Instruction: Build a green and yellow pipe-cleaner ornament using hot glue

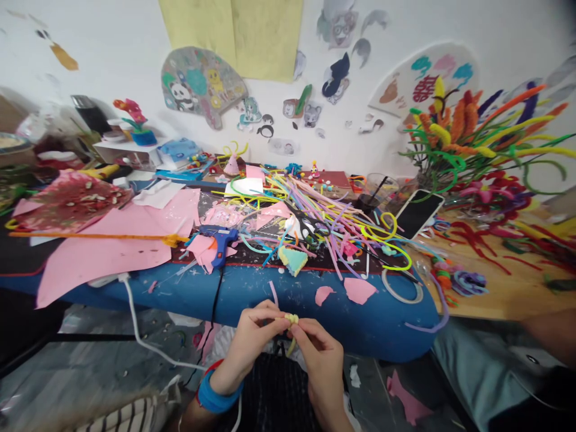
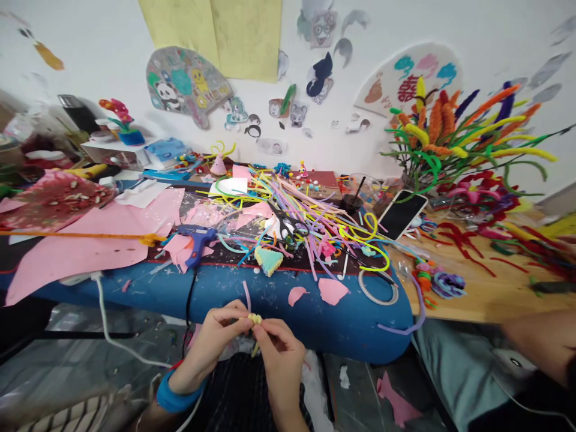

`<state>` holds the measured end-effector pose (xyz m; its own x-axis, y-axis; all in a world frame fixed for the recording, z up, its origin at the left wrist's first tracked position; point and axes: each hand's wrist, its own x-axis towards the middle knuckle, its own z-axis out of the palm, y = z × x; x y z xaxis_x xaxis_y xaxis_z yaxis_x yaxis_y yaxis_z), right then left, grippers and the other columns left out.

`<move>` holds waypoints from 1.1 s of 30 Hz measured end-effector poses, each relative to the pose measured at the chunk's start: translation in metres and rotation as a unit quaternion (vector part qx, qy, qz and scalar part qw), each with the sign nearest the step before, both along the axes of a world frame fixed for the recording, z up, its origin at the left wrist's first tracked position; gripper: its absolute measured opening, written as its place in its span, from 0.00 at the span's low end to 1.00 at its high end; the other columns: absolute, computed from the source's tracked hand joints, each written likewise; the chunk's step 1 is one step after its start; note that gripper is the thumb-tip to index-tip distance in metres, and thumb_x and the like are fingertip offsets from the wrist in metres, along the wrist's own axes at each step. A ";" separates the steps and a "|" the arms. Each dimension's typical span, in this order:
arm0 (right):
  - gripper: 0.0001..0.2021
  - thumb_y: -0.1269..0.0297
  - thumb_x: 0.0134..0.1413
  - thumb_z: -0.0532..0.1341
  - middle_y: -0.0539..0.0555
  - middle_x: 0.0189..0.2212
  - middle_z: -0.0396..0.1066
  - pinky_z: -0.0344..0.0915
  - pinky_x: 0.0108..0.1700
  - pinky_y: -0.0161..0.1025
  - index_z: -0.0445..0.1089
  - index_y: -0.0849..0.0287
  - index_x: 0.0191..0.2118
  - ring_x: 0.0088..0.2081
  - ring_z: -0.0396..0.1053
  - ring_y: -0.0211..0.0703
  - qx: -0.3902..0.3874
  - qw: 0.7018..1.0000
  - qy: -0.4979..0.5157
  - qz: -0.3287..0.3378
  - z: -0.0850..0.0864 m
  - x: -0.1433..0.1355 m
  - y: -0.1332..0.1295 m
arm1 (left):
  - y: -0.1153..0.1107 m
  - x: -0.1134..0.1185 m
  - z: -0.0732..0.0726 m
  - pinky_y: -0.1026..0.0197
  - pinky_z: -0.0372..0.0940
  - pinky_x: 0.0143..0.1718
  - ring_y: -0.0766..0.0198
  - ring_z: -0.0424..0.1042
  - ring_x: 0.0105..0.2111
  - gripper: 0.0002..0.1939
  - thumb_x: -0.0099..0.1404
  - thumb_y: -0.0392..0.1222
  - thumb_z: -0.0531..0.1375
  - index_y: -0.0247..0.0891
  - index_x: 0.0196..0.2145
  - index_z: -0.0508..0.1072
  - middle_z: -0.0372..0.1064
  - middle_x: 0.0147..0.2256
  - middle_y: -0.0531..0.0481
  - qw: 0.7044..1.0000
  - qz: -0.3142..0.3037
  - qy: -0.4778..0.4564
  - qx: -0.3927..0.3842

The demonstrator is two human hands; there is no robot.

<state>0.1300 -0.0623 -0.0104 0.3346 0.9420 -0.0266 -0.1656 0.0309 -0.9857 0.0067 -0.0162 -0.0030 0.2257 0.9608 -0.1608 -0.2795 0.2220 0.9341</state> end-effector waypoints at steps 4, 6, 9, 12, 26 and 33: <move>0.03 0.65 0.47 0.69 0.55 0.30 0.78 0.73 0.36 0.36 0.78 0.59 0.27 0.32 0.76 0.43 0.020 1.000 0.004 -0.004 0.001 -0.002 -0.001 | 0.001 -0.001 0.000 0.70 0.62 0.22 0.73 0.65 0.22 0.09 0.51 0.43 0.72 0.34 0.25 0.83 0.68 0.24 0.51 0.999 -0.034 -0.001 -0.006; 0.04 0.65 0.47 0.69 0.54 0.29 0.78 0.73 0.35 0.35 0.77 0.59 0.27 0.31 0.76 0.42 0.019 1.000 0.019 -0.010 0.000 -0.003 -0.002 | 0.000 -0.002 -0.002 0.69 0.62 0.22 0.72 0.66 0.21 0.09 0.50 0.43 0.73 0.34 0.26 0.83 0.70 0.25 0.50 0.999 -0.042 -0.006 -0.013; 0.05 0.64 0.47 0.69 0.52 0.27 0.77 0.73 0.34 0.34 0.76 0.59 0.28 0.29 0.75 0.40 0.002 0.999 0.023 -0.049 -0.003 -0.003 -0.002 | -0.003 -0.001 -0.004 0.67 0.67 0.25 0.70 0.70 0.22 0.16 0.48 0.42 0.74 0.37 0.35 0.83 0.74 0.27 0.50 0.997 -0.055 -0.037 -0.045; 0.05 0.64 0.47 0.70 0.52 0.28 0.77 0.73 0.35 0.34 0.76 0.59 0.28 0.31 0.75 0.40 0.007 0.996 0.035 -0.082 -0.006 -0.003 -0.002 | -0.005 0.001 -0.005 0.66 0.69 0.29 0.67 0.73 0.25 0.17 0.45 0.41 0.75 0.37 0.35 0.81 0.77 0.27 0.50 0.994 -0.033 -0.069 -0.073; 0.05 0.68 0.50 0.67 0.51 0.27 0.72 0.68 0.32 0.31 0.74 0.58 0.25 0.30 0.71 0.38 0.061 0.997 -0.044 -0.019 -0.003 -0.007 -0.005 | -0.013 0.011 -0.003 0.68 0.67 0.26 0.67 0.72 0.24 0.09 0.53 0.42 0.70 0.33 0.26 0.78 0.76 0.24 0.50 0.998 0.060 0.014 -0.011; 0.10 0.58 0.51 0.68 0.53 0.28 0.76 0.71 0.36 0.36 0.78 0.59 0.34 0.30 0.73 0.42 -0.032 0.997 0.060 0.020 -0.001 -0.002 0.002 | -0.008 0.009 -0.007 0.66 0.68 0.26 0.66 0.71 0.21 0.11 0.55 0.46 0.68 0.33 0.29 0.78 0.74 0.23 0.51 0.998 0.060 0.018 0.004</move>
<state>0.1277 -0.0605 -0.0116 0.2871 0.9498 -0.1242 -0.2823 -0.0400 -0.9585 0.0160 -0.0240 -0.0096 0.1029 0.9817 -0.1600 -0.2694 0.1824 0.9456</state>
